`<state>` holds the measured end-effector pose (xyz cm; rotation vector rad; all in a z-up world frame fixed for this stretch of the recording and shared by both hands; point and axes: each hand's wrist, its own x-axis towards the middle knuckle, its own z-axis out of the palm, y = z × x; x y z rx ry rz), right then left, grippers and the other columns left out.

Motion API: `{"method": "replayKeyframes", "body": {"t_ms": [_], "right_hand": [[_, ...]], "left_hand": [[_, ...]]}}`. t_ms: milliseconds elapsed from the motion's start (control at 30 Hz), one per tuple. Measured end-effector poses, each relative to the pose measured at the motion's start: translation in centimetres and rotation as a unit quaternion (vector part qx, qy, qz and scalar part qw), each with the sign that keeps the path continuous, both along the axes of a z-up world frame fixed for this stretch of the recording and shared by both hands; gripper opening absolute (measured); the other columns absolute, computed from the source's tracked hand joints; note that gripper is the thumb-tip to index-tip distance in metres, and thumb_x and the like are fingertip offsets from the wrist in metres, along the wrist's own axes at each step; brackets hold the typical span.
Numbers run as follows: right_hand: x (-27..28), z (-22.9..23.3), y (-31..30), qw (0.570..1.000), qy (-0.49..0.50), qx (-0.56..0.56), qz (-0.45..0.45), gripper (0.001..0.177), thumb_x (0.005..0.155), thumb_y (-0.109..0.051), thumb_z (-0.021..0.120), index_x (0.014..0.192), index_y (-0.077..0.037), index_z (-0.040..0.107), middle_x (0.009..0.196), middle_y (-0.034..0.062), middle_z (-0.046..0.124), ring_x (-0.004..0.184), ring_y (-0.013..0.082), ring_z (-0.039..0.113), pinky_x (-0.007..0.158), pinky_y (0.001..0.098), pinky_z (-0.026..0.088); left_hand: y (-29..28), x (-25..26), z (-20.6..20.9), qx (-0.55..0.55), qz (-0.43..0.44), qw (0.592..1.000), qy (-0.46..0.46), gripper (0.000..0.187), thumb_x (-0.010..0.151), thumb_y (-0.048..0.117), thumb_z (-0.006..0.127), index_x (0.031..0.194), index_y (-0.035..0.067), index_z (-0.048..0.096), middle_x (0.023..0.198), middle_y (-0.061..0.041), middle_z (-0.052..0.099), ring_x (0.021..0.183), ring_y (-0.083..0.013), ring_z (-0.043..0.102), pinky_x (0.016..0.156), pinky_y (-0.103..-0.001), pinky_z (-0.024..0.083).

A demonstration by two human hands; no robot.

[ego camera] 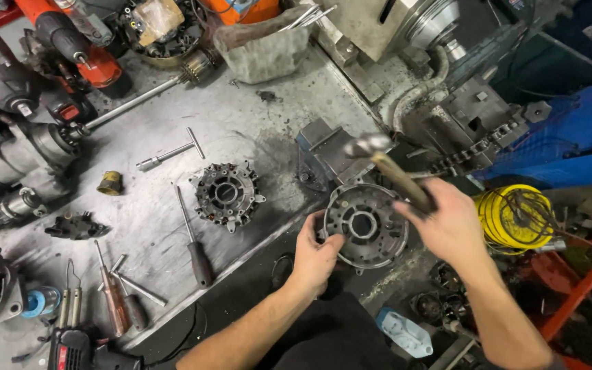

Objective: The person opens a cardboard box and removes a small metal component. They then use a hammer to tap a circular metal part, likely a clutch basket, to seat the component. Finally, they place the part on the workbench and handle other mechanical components.

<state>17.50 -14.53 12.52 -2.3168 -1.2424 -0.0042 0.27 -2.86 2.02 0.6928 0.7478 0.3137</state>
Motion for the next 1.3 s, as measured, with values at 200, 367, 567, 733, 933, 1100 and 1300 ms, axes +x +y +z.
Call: {"method": "replayKeyframes", "body": {"t_ms": [200, 367, 567, 733, 933, 1100, 1300], "right_hand": [[-1.5, 0.8, -8.1, 0.961, 0.123, -0.155, -0.191, 0.041, 0.079, -0.039, 0.081, 0.099, -0.005, 0.07, 0.073, 0.0166, 0.068, 0.065, 0.0319, 0.064, 0.066, 0.0409, 0.054], [-2.8, 0.6, -9.3, 0.947, 0.154, -0.168, -0.225, 0.046, 0.076, -0.04, 0.085, 0.103, -0.006, 0.072, 0.072, 0.0168, 0.07, 0.063, 0.0296, 0.065, 0.065, 0.0394, 0.055], [-4.4, 0.6, -9.2, 0.928, 0.197, -0.201, -0.243, 0.045, 0.079, -0.041, 0.084, 0.105, -0.006, 0.072, 0.072, 0.0177, 0.071, 0.065, 0.0321, 0.069, 0.064, 0.0409, 0.056], [-4.8, 1.5, -8.9, 0.922, 0.202, -0.232, -0.234, 0.044, 0.084, -0.042, 0.08, 0.109, -0.009, 0.069, 0.076, 0.0179, 0.073, 0.073, 0.0355, 0.074, 0.068, 0.0432, 0.057], [-5.6, 3.6, -8.1, 0.958, 0.118, -0.205, -0.165, 0.057, 0.085, -0.041, 0.072, 0.135, -0.016, 0.059, 0.095, 0.0193, 0.074, 0.086, 0.0396, 0.072, 0.072, 0.0457, 0.058], [-6.5, 6.0, -5.2, 0.922, 0.077, -0.356, -0.132, 0.067, 0.087, -0.044, 0.067, 0.151, -0.038, 0.048, 0.109, 0.01, 0.074, 0.094, 0.0387, 0.071, 0.078, 0.0466, 0.059], [-6.6, 7.5, -5.4, 0.916, 0.081, -0.37, -0.133, 0.065, 0.086, -0.048, 0.066, 0.149, -0.041, 0.049, 0.103, 0.007, 0.076, 0.089, 0.0359, 0.073, 0.074, 0.0463, 0.06]], "left_hand": [[-0.3, 0.0, -2.5, 0.063, 0.026, 0.998, -0.009, 0.052, 0.08, -0.007, 0.06, 0.13, 0.002, 0.051, 0.114, -0.008, 0.065, 0.104, -0.0169, 0.063, 0.089, -0.03, 0.054], [2.0, 0.1, -2.9, 0.172, 0.009, 0.985, -0.001, 0.05, 0.077, -0.008, 0.058, 0.127, -0.002, 0.054, 0.116, -0.011, 0.068, 0.107, -0.0165, 0.063, 0.093, -0.029, 0.052], [3.2, 0.7, -1.3, 0.19, -0.003, 0.982, 0.013, 0.048, 0.077, -0.004, 0.063, 0.124, -0.001, 0.056, 0.113, -0.01, 0.068, 0.103, -0.0158, 0.063, 0.091, -0.029, 0.052], [3.5, 0.8, -2.0, 0.246, -0.02, 0.968, 0.055, 0.041, 0.078, 0.0, 0.072, 0.118, -0.003, 0.061, 0.104, -0.01, 0.071, 0.096, -0.0161, 0.065, 0.088, -0.029, 0.052], [4.0, 1.0, -1.7, 0.273, -0.026, 0.959, 0.078, 0.037, 0.078, 0.001, 0.073, 0.114, -0.002, 0.063, 0.101, -0.01, 0.075, 0.094, -0.0154, 0.068, 0.086, -0.029, 0.053], [4.1, 1.3, -1.1, 0.283, -0.035, 0.954, 0.089, 0.036, 0.079, 0.001, 0.073, 0.113, -0.002, 0.063, 0.097, -0.008, 0.075, 0.084, -0.013, 0.068, 0.076, -0.027, 0.055], [3.9, 1.2, -1.0, 0.229, -0.036, 0.971, 0.066, 0.034, 0.082, 0.002, 0.071, 0.114, -0.001, 0.061, 0.098, -0.008, 0.074, 0.083, -0.0087, 0.067, 0.074, -0.025, 0.054]]}}
